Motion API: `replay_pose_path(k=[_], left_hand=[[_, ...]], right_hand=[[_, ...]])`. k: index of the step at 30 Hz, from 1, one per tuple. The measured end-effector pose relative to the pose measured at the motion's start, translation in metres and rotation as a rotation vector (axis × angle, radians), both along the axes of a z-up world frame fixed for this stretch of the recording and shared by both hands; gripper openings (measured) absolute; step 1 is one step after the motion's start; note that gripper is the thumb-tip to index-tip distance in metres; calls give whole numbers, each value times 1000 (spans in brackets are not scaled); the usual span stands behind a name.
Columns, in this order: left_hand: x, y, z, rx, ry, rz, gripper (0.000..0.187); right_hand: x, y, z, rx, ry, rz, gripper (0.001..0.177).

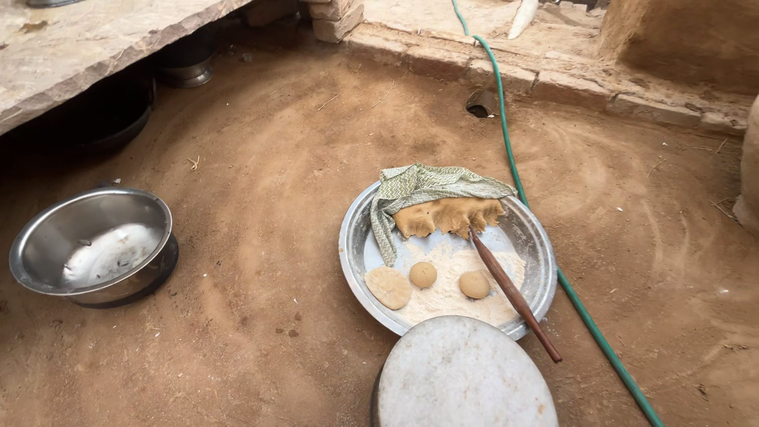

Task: The person shapes dough into balls by hand, then uses a wooden rolling pin to flatten the balls on a stone surface.

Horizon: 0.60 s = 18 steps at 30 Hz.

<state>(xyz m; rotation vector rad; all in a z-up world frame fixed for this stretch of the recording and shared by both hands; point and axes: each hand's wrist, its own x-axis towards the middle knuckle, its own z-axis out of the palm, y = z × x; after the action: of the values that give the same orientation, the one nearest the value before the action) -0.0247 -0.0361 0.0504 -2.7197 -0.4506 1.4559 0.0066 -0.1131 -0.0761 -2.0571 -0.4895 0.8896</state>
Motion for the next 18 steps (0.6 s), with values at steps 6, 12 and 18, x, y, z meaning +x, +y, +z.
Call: replay_pose_path(k=[6,12,18], left_hand=[[40,-23,28,-103,-239,-125,40],[212,-139,-25,-487,-717,-225,42],[233,-192,-84,-223,-539,-233,40]], right_hand=[[69,-75,37,199,-133,-142,44],[186,-249,79,22,-381,-349,37],[195,-341,115,-618,-315,-187,56]])
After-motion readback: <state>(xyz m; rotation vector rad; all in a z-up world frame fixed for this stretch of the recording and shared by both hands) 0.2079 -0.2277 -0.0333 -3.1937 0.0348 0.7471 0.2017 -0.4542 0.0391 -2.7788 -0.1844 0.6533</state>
